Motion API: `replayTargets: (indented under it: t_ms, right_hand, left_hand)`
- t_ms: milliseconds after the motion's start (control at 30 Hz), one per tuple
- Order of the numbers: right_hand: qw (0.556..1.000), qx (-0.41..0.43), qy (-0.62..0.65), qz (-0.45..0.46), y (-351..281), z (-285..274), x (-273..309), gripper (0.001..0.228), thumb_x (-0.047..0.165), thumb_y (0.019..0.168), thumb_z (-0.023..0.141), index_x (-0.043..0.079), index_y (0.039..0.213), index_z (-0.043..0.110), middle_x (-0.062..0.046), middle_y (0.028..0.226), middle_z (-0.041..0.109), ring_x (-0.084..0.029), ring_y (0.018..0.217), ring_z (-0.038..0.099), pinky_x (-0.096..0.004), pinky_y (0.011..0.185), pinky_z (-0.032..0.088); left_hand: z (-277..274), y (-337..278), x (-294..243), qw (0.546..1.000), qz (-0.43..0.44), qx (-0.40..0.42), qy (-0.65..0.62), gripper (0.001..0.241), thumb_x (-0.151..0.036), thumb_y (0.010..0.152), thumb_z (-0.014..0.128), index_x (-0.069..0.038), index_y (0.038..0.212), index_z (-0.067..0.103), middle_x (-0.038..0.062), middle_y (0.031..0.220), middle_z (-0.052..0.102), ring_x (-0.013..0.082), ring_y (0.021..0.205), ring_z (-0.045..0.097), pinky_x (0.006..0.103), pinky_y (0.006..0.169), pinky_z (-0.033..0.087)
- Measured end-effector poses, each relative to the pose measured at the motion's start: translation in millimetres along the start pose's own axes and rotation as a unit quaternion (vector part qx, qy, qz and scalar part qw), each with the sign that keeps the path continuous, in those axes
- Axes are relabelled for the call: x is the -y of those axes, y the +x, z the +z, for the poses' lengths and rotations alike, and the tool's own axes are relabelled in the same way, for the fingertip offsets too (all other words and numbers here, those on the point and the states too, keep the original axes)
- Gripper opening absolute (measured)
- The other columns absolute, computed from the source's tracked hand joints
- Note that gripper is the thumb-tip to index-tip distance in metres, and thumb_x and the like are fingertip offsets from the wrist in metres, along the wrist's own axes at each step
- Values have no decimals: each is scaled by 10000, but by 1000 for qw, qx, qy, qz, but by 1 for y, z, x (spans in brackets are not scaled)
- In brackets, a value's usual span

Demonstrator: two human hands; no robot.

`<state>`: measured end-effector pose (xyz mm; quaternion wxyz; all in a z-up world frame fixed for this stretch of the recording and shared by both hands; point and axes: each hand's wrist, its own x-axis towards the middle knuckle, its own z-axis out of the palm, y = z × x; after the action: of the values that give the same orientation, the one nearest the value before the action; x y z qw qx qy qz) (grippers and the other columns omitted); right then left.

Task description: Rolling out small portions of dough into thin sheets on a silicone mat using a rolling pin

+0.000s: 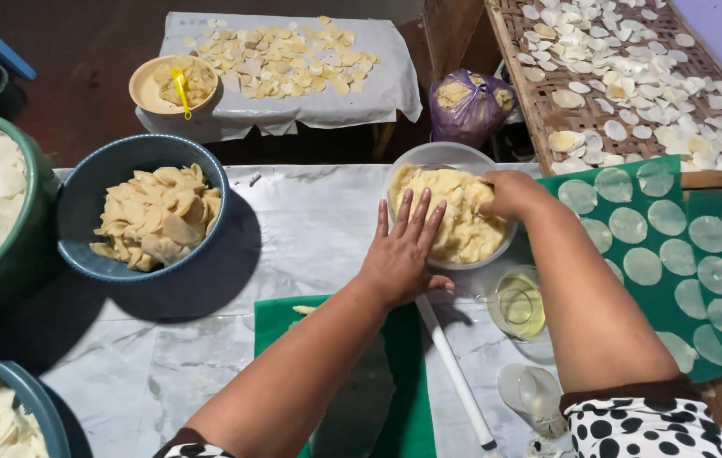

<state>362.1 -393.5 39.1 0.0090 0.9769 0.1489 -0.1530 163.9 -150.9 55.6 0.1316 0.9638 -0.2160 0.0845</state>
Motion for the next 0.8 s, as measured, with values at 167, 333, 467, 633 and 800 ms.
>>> replayTargets:
  t_ms: [167,333,467,633,800]
  right_hand:
    - [999,-17,-11,47,-11,-4,17,534,520,738,757,297,1222,732,-85,1169,769,-326,1230,667,-503,1001,564]
    - [996,-39,27,71,-34,-5,27,441,467,739,736,396,1174,735,-37,1146,769,-302,1211,669,-494,974,576]
    - [989,-55,121,59,-40,-5,15,446,369,759,740,307,1200,733,-118,1168,766,-371,1186,669,-544,971,566]
    - [988,-150,36,24,-44,19,-6,459,369,802,769,362,1259,725,23,1224,708,-275,1204,646,-476,931,602]
    - [964,-252,84,32,-85,5,32,593,237,785,848,240,1349,665,-57,1329,402,-492,1047,678,-602,866,617]
  left_hand:
    - [28,14,-3,998,-55,7,-37,1295,-781,726,662,-134,1675,65,265,1687,200,509,1559,113,656,1259,29]
    - [38,17,-2,998,-65,3,-26,1323,-806,683,654,-192,1678,35,318,1640,275,566,1521,191,657,1256,64]
    - [39,18,0,997,-70,4,-11,1305,-831,667,630,-261,1678,35,334,1623,298,579,1510,216,655,1253,89]
    - [41,18,-3,998,-69,1,-15,1281,-847,670,592,-274,1679,48,329,1636,280,574,1522,188,646,1257,81]
    - [41,14,-2,997,-72,-8,-32,1259,-835,683,591,-273,1681,68,328,1643,272,571,1538,140,631,1264,60]
